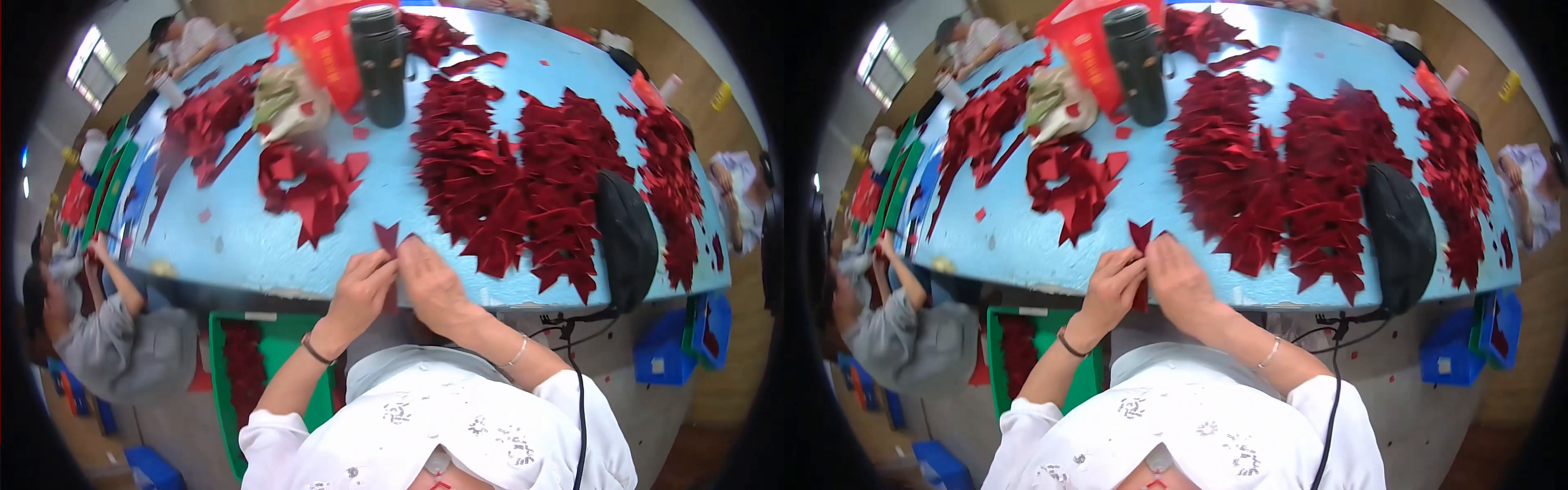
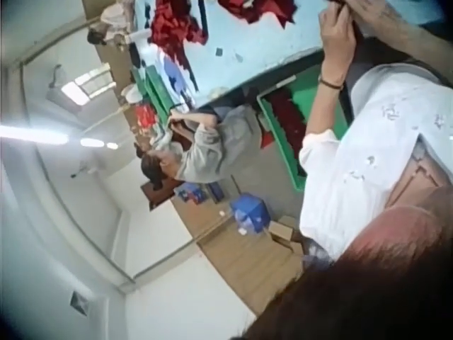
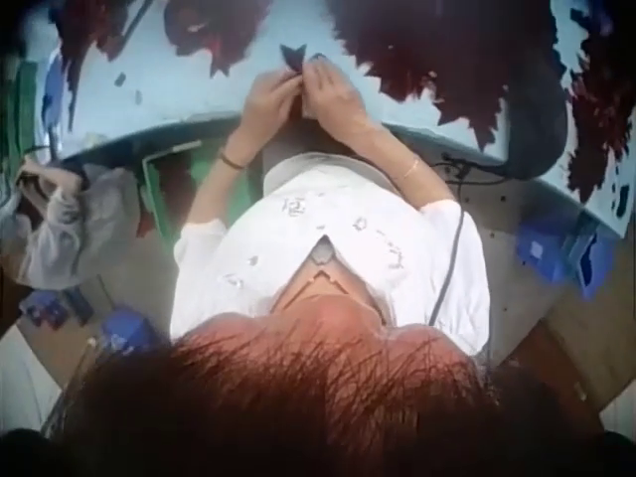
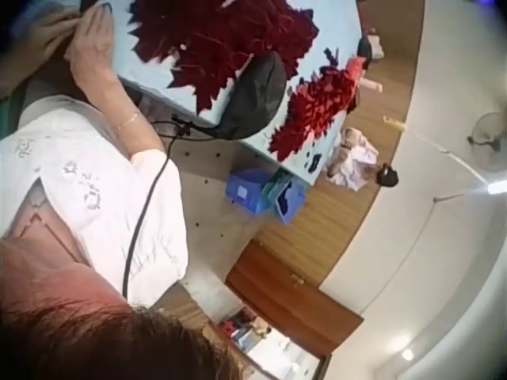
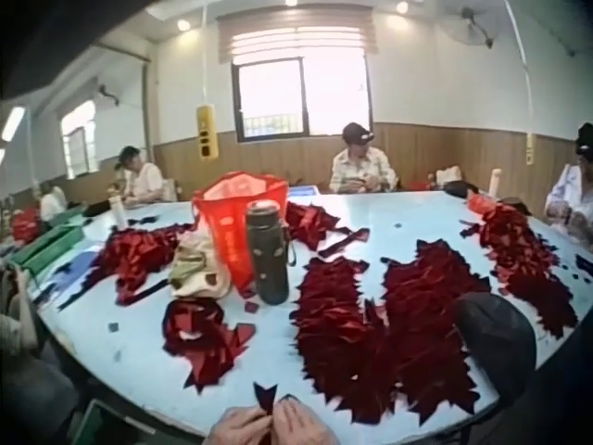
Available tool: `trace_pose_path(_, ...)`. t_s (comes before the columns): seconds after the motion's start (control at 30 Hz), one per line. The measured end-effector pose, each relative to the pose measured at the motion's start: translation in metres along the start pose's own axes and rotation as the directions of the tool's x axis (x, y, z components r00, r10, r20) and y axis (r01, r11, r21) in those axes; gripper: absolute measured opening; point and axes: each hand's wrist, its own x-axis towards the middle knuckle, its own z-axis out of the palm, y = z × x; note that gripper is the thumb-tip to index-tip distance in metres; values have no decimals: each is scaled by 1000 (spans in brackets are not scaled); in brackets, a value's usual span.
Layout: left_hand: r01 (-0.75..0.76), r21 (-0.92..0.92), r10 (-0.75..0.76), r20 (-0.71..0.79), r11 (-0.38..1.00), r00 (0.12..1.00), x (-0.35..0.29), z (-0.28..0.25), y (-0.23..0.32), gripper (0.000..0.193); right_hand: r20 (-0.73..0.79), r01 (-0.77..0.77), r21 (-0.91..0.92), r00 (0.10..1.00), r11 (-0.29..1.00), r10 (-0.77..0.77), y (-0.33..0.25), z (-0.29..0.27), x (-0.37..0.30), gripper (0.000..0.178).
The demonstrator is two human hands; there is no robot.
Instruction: Manually assembling red ribbon bows by folding and interlocking ribbon pieces.
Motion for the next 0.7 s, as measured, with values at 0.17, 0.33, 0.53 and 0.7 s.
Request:
trace_pose_path(0.17,161,-73,-168,-108,984,980,-14,-8,-2,29,2,-5,-78,1000,997,5,13,-21,-15,54)
trace_pose_path(0.33,105,-5,-105,-130,994,986,-15,-18,3,30,-90,-11,56,996,998,16,11,-35,-12,49)
trace_pose_path(0.53,-52,79,47,70,996,996,-3,-13,8,36,-59,8,268,998,963,8,6,-21,4,38)
trace_pose_path(0.7,-26,95,10,171,995,985,-2,-9,4,41,124,1,221,992,975,-29,13,-13,17,30)
